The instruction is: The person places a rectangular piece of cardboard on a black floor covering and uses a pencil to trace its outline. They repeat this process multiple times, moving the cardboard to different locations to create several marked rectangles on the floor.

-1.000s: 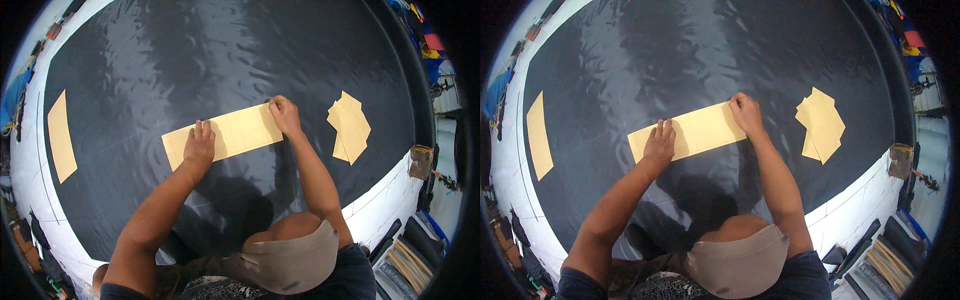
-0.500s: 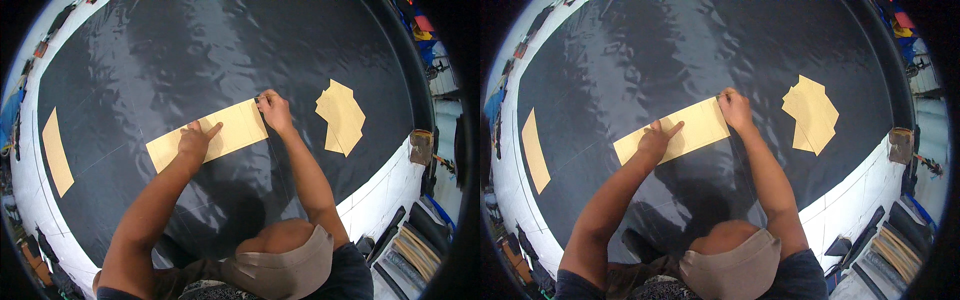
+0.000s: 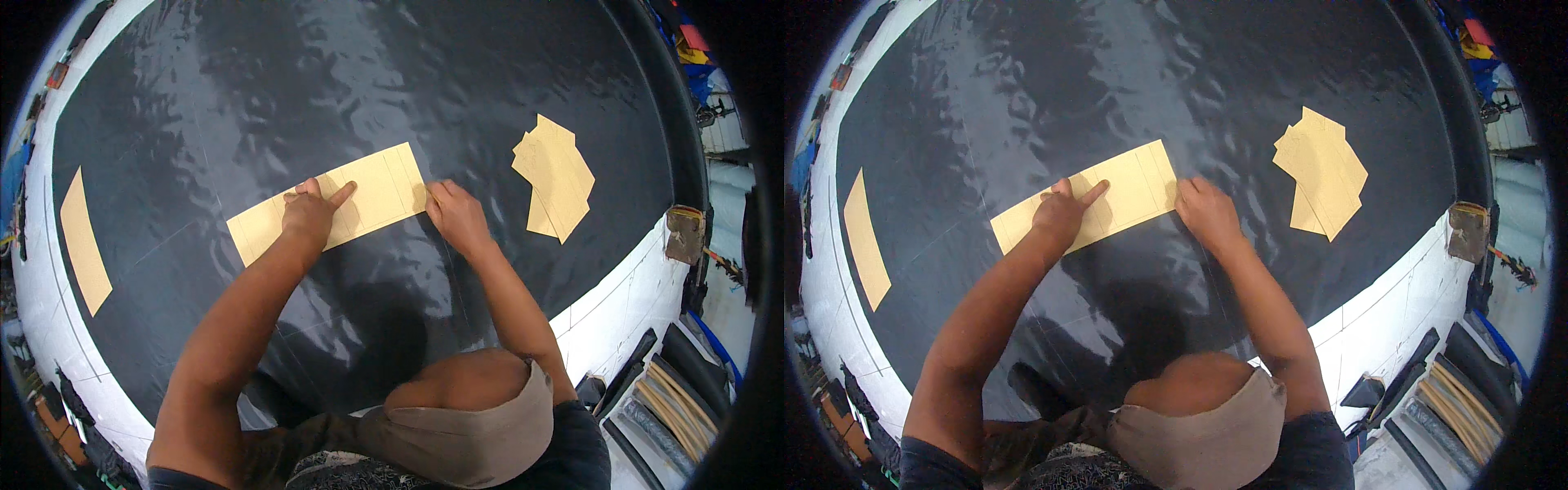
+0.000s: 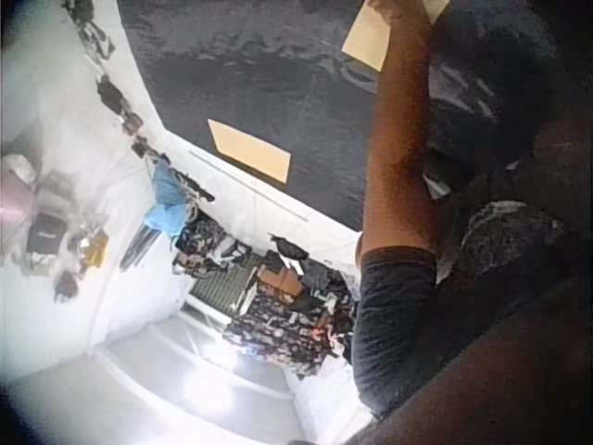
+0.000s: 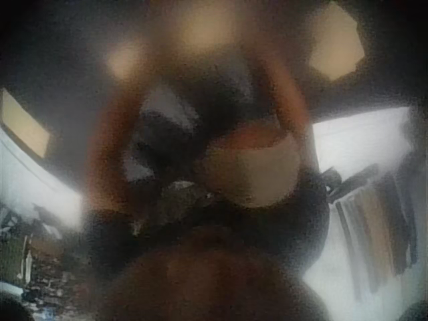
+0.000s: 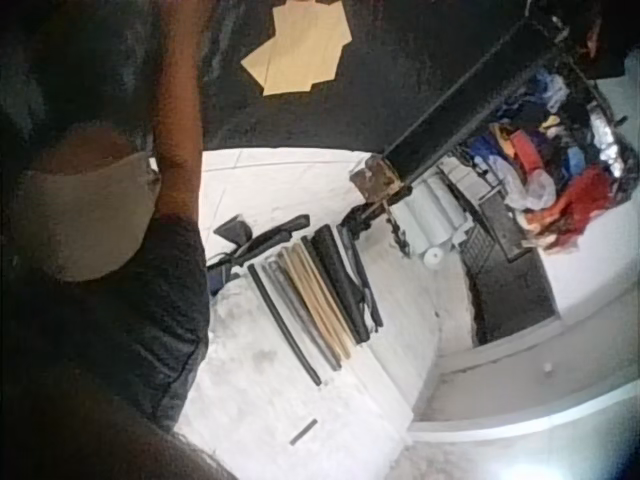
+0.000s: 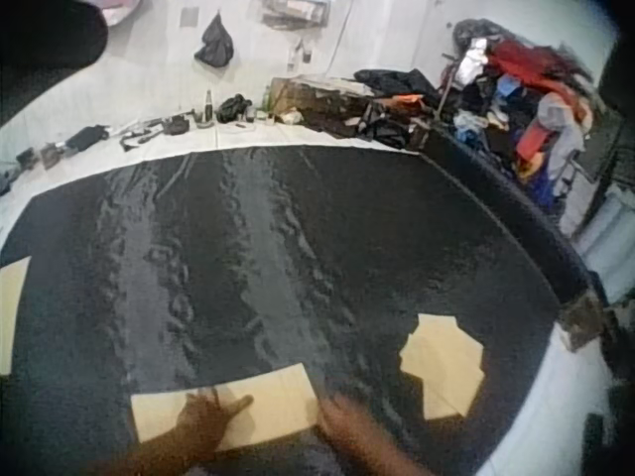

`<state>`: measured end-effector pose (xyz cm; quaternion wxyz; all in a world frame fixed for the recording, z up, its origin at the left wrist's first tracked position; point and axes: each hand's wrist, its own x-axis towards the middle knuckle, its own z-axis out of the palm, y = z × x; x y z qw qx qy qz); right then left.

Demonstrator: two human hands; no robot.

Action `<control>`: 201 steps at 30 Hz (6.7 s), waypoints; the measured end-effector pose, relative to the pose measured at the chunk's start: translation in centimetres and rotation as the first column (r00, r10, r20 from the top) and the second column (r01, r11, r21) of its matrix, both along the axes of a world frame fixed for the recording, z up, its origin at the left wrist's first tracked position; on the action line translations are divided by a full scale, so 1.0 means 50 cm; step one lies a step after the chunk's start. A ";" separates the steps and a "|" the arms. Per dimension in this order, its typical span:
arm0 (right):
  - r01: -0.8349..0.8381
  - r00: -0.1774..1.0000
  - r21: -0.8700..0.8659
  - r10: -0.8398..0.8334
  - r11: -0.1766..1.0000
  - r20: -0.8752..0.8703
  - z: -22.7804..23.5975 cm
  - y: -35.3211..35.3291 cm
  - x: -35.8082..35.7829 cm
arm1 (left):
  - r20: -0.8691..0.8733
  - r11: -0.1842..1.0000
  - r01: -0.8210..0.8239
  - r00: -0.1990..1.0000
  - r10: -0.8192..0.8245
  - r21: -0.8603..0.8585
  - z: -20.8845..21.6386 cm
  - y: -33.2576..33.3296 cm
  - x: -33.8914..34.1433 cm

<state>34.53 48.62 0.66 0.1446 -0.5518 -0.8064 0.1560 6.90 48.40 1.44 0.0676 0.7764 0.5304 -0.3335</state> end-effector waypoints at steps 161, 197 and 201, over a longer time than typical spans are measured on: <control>-0.329 0.854 -0.405 0.086 0.853 -0.512 0.014 0.246 -0.530 | 0.604 0.602 -0.795 0.517 0.606 0.077 -0.069 0.021 -0.154; 0.178 0.926 -0.274 -0.255 0.945 -0.280 -0.075 0.381 -0.248 | 0.404 0.683 -0.721 0.594 0.696 -0.118 0.000 0.069 -0.170; 0.234 0.894 -0.295 -0.324 0.926 -0.309 -0.082 0.410 -0.180 | 0.309 0.683 -0.707 0.618 0.723 -0.183 0.028 0.092 -0.165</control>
